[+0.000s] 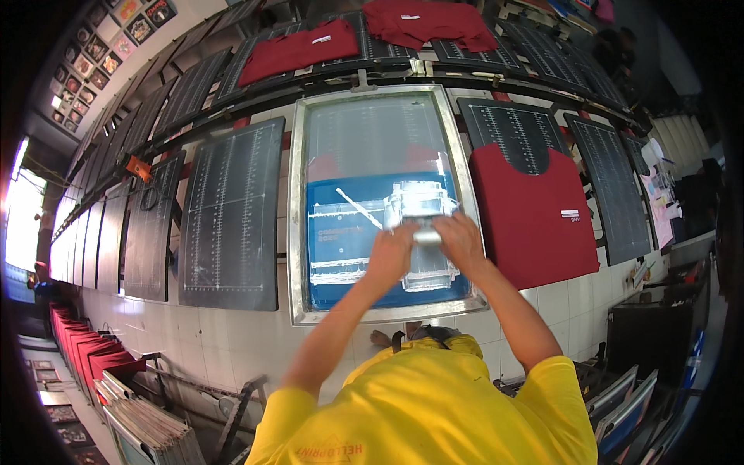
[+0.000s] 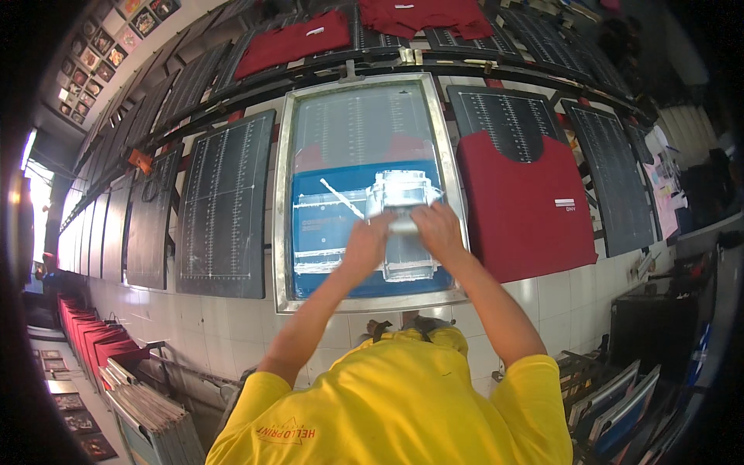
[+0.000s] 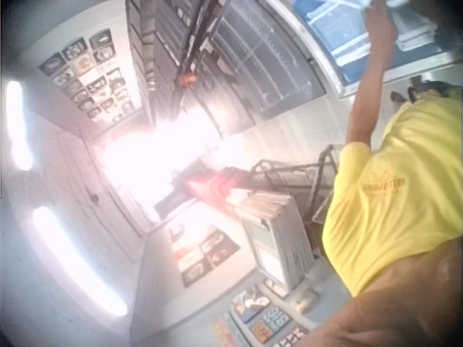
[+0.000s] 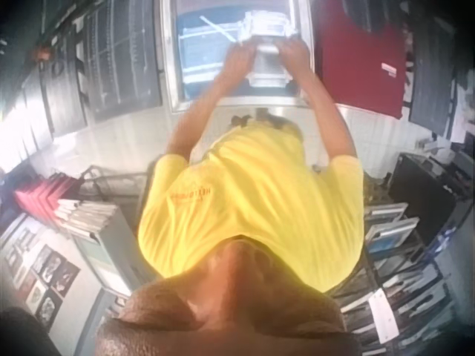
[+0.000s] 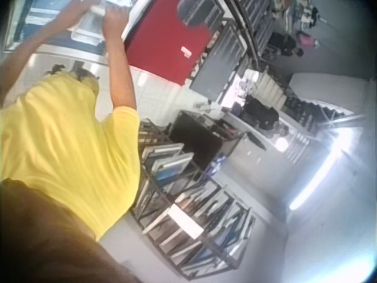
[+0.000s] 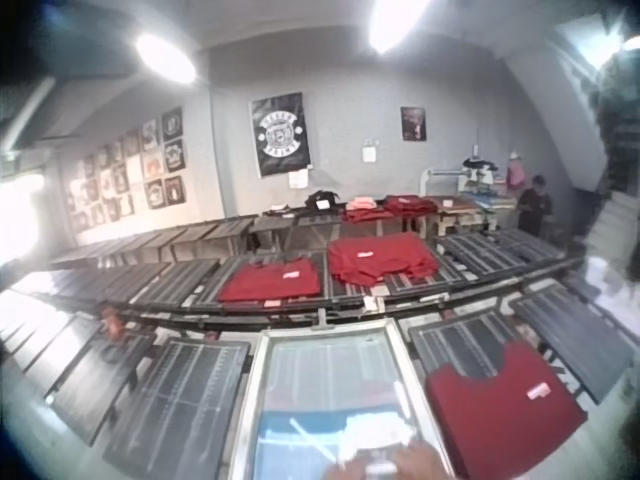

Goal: The person spreads ink over a mesh screen using a squeegee to print designs onto fabric panels and then uses a handheld heat gun to dry the ink.

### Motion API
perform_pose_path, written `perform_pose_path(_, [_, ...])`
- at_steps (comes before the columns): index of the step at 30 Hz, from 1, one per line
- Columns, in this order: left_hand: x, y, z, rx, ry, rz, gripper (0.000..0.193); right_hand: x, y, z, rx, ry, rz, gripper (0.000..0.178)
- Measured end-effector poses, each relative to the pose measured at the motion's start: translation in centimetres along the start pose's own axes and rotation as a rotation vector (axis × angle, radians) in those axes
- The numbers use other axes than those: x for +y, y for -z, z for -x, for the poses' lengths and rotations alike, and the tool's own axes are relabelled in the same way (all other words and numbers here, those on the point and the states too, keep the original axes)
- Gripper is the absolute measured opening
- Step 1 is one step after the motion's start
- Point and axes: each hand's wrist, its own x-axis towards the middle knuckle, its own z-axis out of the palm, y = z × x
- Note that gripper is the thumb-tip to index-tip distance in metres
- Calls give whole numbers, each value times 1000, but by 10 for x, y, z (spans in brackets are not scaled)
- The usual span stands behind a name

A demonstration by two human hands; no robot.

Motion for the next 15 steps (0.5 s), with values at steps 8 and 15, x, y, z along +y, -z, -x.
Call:
perform_pose_path(8, [22, 28, 6, -110, -41, -84, 36, -14, 30, 5, -69, -66, -51, 21])
perform_pose_path(15, [53, 2, 90, -77, -86, -107, 47, -61, 43, 72, -90, -42, -65, 23])
